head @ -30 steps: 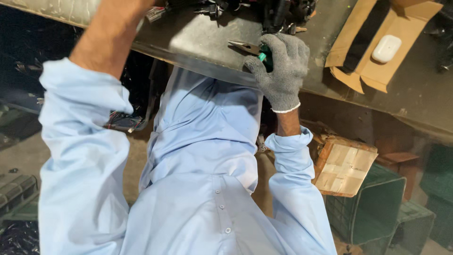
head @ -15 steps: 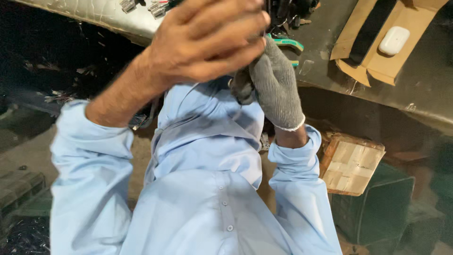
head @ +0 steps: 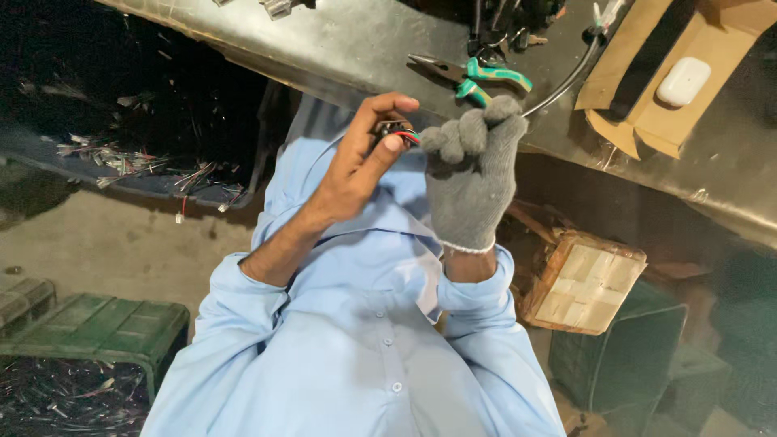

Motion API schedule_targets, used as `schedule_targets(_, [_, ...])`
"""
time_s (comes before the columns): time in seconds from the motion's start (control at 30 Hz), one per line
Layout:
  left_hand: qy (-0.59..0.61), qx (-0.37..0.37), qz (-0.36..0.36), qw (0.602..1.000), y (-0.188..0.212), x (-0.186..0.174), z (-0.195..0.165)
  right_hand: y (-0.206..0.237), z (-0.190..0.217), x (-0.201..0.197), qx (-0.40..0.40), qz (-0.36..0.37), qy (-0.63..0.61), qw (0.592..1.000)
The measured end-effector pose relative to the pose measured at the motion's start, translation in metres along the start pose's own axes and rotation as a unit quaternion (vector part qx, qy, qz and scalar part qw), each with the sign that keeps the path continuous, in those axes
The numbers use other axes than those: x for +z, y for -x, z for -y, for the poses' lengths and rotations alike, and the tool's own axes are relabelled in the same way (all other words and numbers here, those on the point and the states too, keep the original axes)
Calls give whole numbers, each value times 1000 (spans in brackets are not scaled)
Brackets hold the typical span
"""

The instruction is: The person works at a bench assembling electrical connectors onto black cable ends. They hold the cable and connector, use pliers to crimp or trim wire ends, and manipulate small connector components by hand, repeating the process on successive cable assemblies.

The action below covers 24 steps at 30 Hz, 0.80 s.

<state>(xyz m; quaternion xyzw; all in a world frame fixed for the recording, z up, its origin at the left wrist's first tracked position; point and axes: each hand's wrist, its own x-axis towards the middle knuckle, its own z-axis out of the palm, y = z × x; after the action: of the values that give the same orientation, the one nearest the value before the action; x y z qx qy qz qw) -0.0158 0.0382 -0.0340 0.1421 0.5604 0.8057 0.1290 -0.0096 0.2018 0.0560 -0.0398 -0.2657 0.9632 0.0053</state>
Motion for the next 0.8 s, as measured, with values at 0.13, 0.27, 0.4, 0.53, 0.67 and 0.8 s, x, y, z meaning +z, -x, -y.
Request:
schedule_targets(0.13, [13, -65, 66, 996, -21, 3, -33, 21, -1, 3, -3, -22, 188, 982])
schedule_targets(0.27, [-215, 105, 77, 968, -23, -15, -78, 12, 35, 15, -5, 47, 603, 796])
schedule_targets(0.4, [-26, 38, -2, 999, -5, -39, -93, -7, 61, 20, -40, 246, 761, 599])
schedule_targets(0.53, [-172, 51, 16, 984, -4, -45, -91, 0, 46, 14, -13, 246, 733, 634])
schedule_targets(0.67, [-96, 131, -71, 984, -17, -42, -100, 3, 37, 10, 12, 227, 745, 627])
schedule_targets(0.8, [-188, 78, -5, 979, -21, -37, -115, 3, 34, 15, 27, 158, 707, 689])
